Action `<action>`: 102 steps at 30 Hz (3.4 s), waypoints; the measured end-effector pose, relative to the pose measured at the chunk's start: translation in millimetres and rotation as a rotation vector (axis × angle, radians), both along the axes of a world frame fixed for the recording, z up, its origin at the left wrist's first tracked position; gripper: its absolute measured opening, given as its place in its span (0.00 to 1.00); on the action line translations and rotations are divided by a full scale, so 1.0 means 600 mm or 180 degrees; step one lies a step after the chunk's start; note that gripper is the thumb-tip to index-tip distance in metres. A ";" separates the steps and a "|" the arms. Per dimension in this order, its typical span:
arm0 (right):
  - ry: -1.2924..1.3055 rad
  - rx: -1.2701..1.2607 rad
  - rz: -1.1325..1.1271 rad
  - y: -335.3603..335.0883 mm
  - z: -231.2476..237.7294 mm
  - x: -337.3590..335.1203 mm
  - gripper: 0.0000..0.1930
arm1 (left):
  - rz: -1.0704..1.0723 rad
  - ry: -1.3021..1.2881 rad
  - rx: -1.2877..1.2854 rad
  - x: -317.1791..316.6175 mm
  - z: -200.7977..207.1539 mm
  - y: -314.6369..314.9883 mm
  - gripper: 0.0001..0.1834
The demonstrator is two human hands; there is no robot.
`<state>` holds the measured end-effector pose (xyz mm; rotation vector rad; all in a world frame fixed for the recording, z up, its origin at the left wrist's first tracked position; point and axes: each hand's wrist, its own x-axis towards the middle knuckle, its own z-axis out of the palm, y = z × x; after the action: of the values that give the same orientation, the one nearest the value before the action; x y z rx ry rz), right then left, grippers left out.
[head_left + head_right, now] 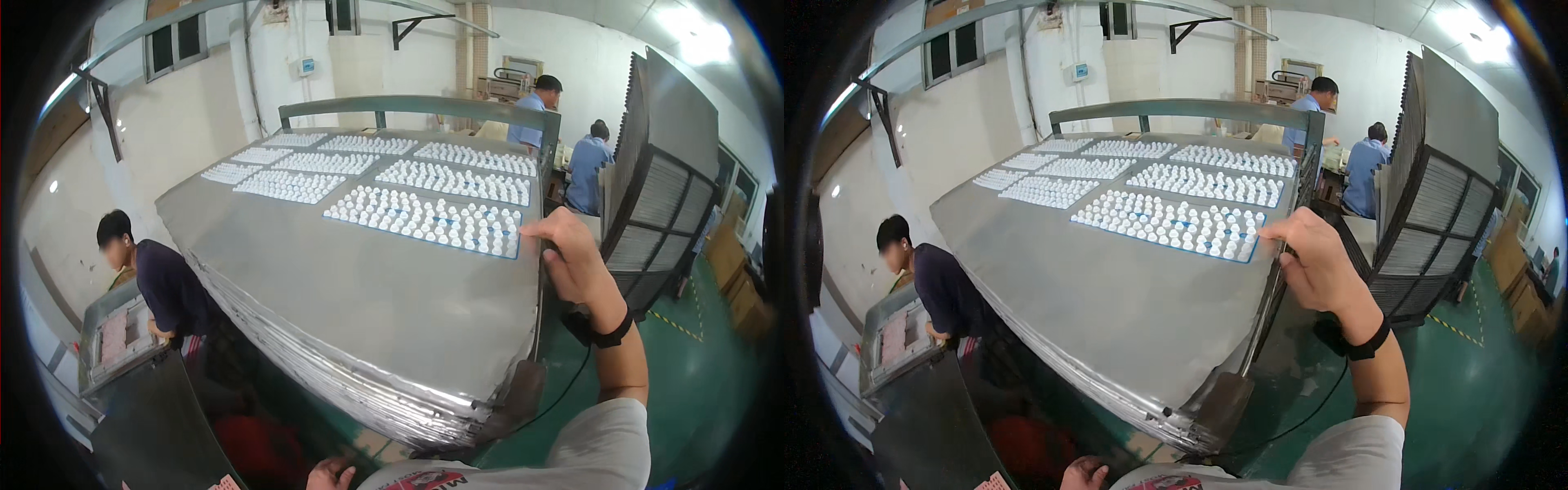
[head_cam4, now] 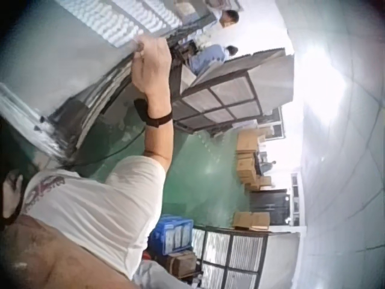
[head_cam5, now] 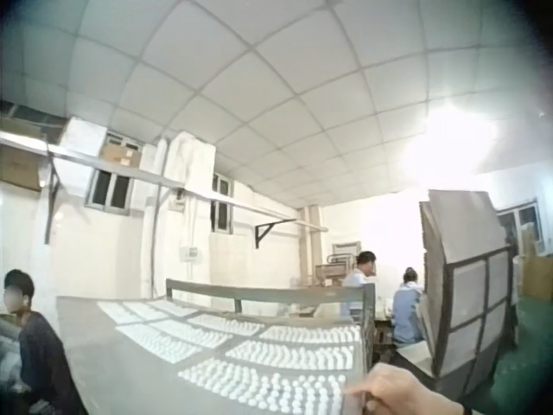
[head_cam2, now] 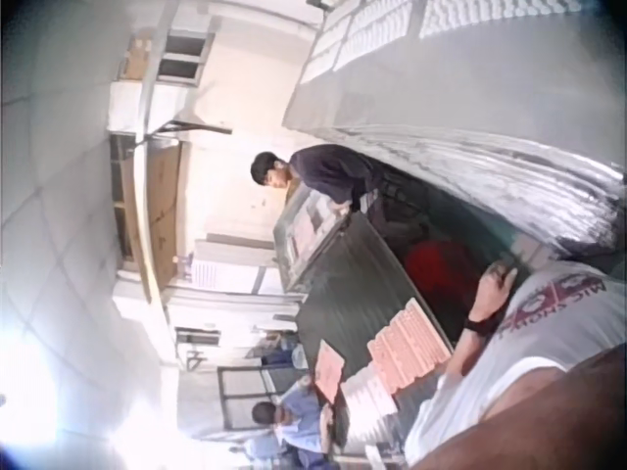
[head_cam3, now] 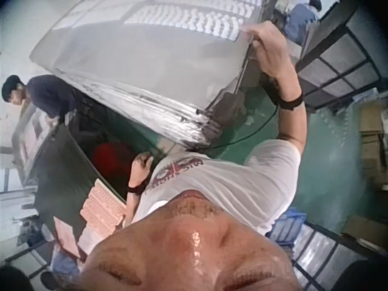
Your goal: The recorder aligns and glues clear plastic components onto red material sheets, then places them onto a drying rack.
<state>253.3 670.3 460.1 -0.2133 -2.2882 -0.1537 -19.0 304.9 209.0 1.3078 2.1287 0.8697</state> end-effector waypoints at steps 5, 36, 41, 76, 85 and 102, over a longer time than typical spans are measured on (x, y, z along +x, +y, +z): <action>0.1147 0.0286 -0.0481 -0.025 -0.054 0.011 0.11 | -0.0151 0.0054 -0.0076 -0.028 -0.015 -0.029 0.13; -0.2716 -0.1408 0.3915 -0.683 -0.669 -0.742 0.08 | 0.4599 -0.0763 -0.0211 0.093 -0.175 -0.501 0.19; -0.3517 -0.0032 0.5758 -0.901 -0.695 -0.743 0.15 | 0.6183 -0.1271 -0.0145 0.135 -0.175 -0.438 0.19; -0.3116 0.1130 0.4880 -1.329 -0.747 -0.946 0.41 | 0.6239 0.0097 -0.2354 -0.109 -0.310 -0.859 0.47; -0.2905 0.0969 0.4967 -1.188 -0.756 -0.928 0.44 | 0.6082 0.0072 -0.2451 -0.091 -0.328 -0.731 0.47; -0.3497 0.1366 0.4426 -0.798 -0.734 -0.857 0.42 | 0.5503 -0.0208 -0.2116 -0.032 -0.317 -0.357 0.49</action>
<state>-260.7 191.3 19.5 2.0596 -2.7093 -0.0039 -38.0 90.9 18.7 -1.1241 2.7406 0.4947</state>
